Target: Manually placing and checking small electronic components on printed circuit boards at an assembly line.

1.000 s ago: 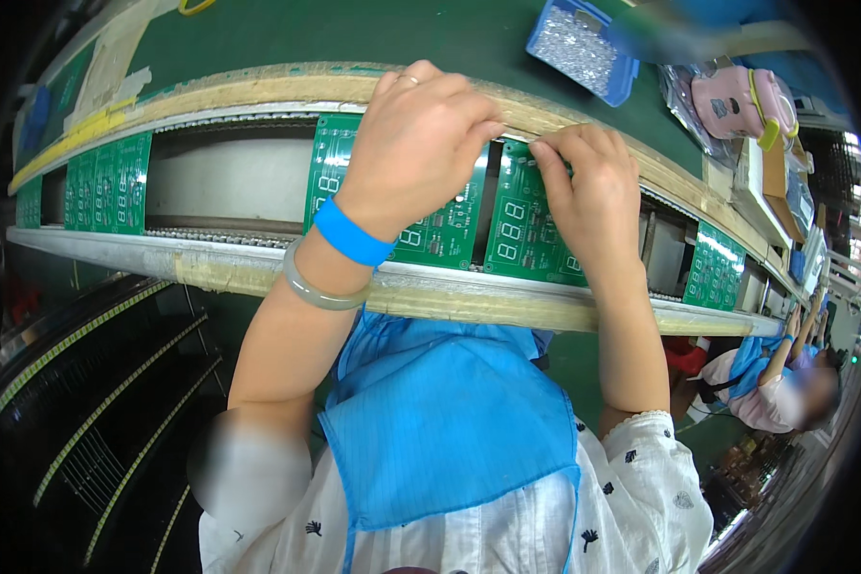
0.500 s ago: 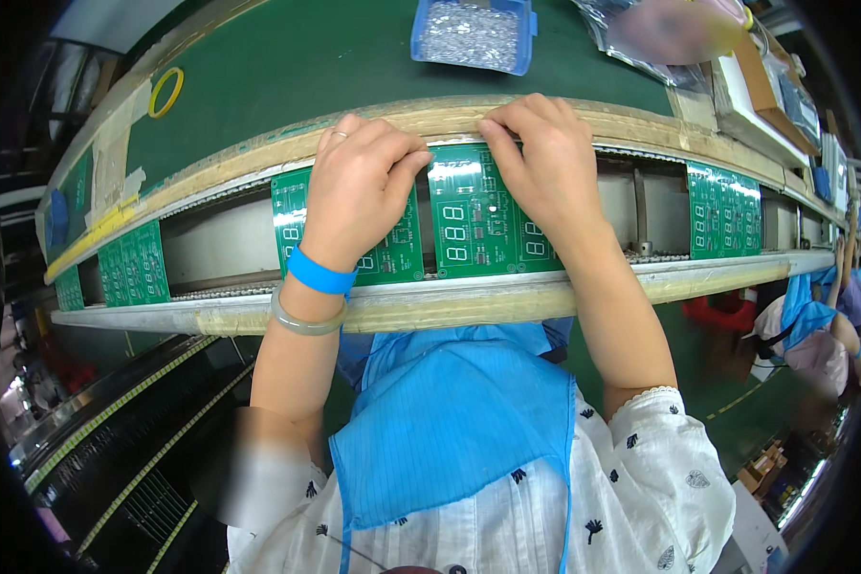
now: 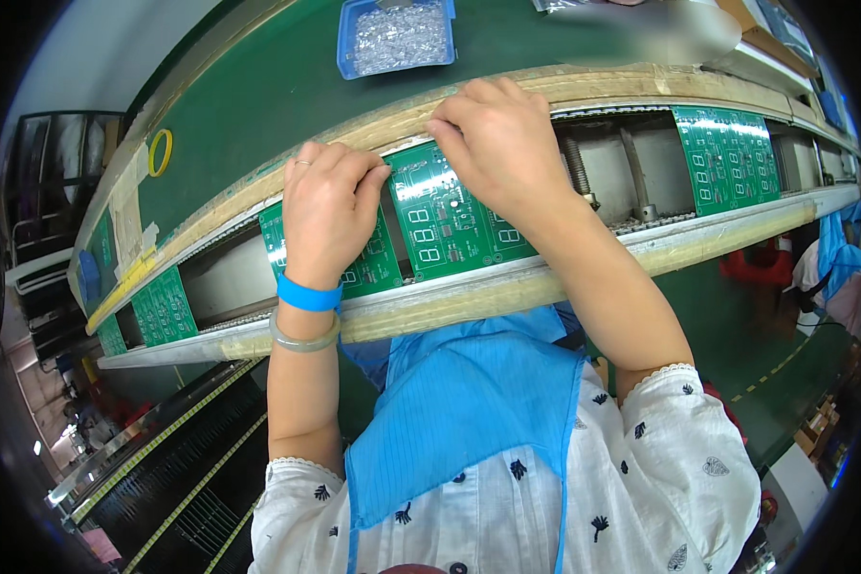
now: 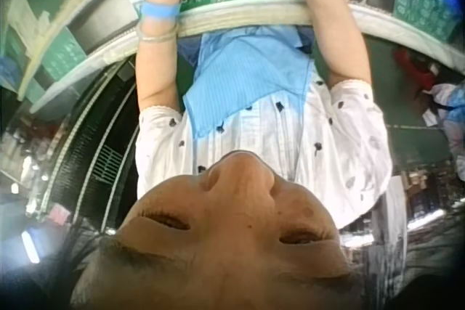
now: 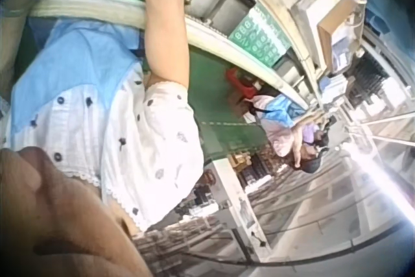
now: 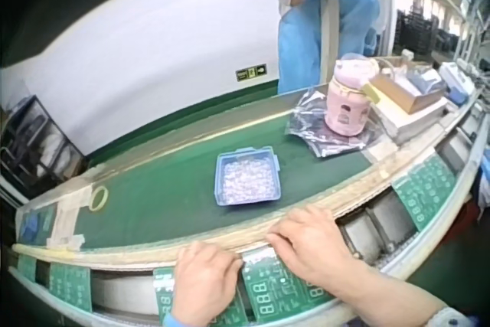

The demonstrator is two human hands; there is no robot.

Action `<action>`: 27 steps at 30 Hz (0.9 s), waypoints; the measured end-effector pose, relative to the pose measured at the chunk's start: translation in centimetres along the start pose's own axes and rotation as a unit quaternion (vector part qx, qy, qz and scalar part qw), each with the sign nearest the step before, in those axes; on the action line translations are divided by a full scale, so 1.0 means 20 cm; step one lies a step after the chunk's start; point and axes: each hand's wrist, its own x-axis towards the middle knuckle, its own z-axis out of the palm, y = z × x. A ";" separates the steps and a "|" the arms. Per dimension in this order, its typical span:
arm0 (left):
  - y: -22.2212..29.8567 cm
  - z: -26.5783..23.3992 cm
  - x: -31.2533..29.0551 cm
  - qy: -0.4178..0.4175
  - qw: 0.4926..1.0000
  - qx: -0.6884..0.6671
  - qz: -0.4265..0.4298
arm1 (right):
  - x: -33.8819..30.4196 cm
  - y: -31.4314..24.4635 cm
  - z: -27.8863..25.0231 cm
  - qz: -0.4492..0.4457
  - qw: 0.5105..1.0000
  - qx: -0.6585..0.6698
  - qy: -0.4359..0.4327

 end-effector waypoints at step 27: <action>0.03 -0.04 0.04 -0.040 0.997 0.057 0.026 | -0.01 -0.01 -0.01 0.006 1.000 -0.001 0.009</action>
